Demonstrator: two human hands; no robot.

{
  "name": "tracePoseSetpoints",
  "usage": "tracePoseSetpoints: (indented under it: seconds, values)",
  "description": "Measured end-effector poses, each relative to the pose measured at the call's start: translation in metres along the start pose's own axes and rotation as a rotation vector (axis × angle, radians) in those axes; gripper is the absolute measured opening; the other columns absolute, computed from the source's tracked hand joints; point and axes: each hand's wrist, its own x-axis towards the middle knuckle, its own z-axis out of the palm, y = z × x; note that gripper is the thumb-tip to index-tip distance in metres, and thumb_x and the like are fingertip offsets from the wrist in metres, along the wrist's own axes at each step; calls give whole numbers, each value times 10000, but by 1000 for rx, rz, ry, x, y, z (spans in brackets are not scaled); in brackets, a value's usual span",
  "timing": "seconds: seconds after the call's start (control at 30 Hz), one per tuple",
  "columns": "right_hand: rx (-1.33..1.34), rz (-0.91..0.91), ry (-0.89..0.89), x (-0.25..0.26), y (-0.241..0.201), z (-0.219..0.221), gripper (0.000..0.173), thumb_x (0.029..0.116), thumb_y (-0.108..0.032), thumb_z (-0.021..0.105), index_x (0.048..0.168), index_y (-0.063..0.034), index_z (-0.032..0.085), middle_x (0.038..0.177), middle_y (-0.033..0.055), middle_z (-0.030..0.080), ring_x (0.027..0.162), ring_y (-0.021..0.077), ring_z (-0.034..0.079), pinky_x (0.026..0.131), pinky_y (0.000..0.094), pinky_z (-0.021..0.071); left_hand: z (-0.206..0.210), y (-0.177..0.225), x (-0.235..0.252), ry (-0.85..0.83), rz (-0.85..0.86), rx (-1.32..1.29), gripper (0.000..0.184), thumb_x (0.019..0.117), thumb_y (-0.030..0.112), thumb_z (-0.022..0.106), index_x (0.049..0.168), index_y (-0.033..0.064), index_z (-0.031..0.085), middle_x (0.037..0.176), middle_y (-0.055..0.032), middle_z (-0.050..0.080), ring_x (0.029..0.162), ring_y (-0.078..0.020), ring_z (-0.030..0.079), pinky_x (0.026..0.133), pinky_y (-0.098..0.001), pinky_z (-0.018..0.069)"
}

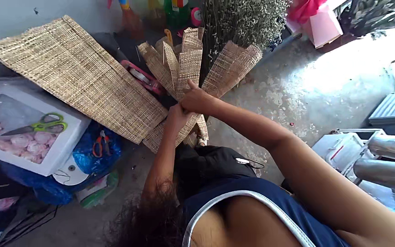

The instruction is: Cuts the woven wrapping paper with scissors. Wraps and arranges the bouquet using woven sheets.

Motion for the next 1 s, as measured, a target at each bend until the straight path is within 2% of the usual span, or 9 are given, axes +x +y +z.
tracePoseSetpoints:
  seconds: [0.07, 0.17, 0.27, 0.33, 0.43, 0.57, 0.73, 0.9, 1.0]
  values:
    - [-50, 44, 183, 2, -10, 8, 193, 951, 116, 551, 1020, 87, 729, 1125, 244, 719, 1361, 462, 494, 1207, 689, 148, 9, -14, 0, 143, -39, -70, 255, 940, 86, 705, 1150, -59, 684, 1060, -242, 713, 1029, -370, 689, 964, -567, 503]
    - [10, 6, 858, -21, -25, 42, 286, 928, 86, 592, 1148, -33, 730, 1315, 192, 667, 1364, 408, 526, 1171, 685, 252, 29, -43, 1, 327, -16, -327, 312, 925, 60, 689, 1199, -86, 662, 1099, -246, 695, 1046, -315, 662, 964, -508, 495]
    - [437, 15, 1318, -56, -45, 87, 100, 931, -70, 682, 1028, -92, 686, 1204, 167, 656, 1241, 324, 580, 1111, 503, 418, 61, -58, 2, 334, -69, -766, 460, 895, -7, 698, 1327, -69, 553, 1173, -190, 666, 1040, -175, 656, 931, -373, 553]
    - [840, 315, 1171, -55, -35, 113, 364, 875, -102, 758, 1156, 84, 621, 1216, 288, 597, 1132, 352, 617, 949, 439, 537, 78, -61, 6, 297, -123, -873, 530, 907, -21, 703, 1396, -65, 505, 1248, -216, 646, 1095, -210, 655, 969, -390, 543]
    - [1304, 533, 679, -16, 16, 138, 658, 937, -133, 738, 1482, 41, 414, 1371, 289, 558, 1150, 374, 637, 951, 501, 548, 96, -68, 21, 224, -170, -851, 557, 921, 69, 741, 1405, -72, 503, 1307, -247, 628, 1191, -274, 635, 1043, -443, 509]
    - [1652, 420, 475, 8, 43, 140, 320, 1009, -80, 617, 1289, 74, 594, 1101, 196, 692, 942, 203, 689, 882, 396, 575, 98, -71, 32, 225, -137, -814, 467, 930, 23, 707, 1353, -91, 544, 1269, -250, 646, 1170, -282, 642, 1044, -449, 503]
    - [1700, 344, 649, -15, 20, 136, 174, 930, 13, 681, 1091, 73, 654, 907, 108, 720, 787, 104, 690, 773, 313, 600, 72, -42, 2, 158, -90, -630, 388, 912, 70, 753, 1258, -40, 616, 1190, -214, 683, 1090, -313, 664, 968, -508, 530]
    - [1470, 482, 776, -35, 5, 131, 209, 954, -55, 698, 1121, 68, 677, 960, 176, 731, 864, 212, 710, 851, 436, 577, 31, -15, -13, 233, -18, -424, 584, 929, 79, 715, 1439, -59, 465, 1409, -296, 518, 1256, -407, 559, 1023, -536, 491]
    - [1317, 478, 802, -47, 4, 123, 215, 948, -77, 714, 1107, 67, 697, 952, 189, 740, 879, 257, 725, 869, 481, 571, -12, 8, -38, 307, 184, -573, 493, 1055, 297, 459, 1444, -4, 491, 1453, -173, 528, 1288, -234, 557, 1066, -436, 478]
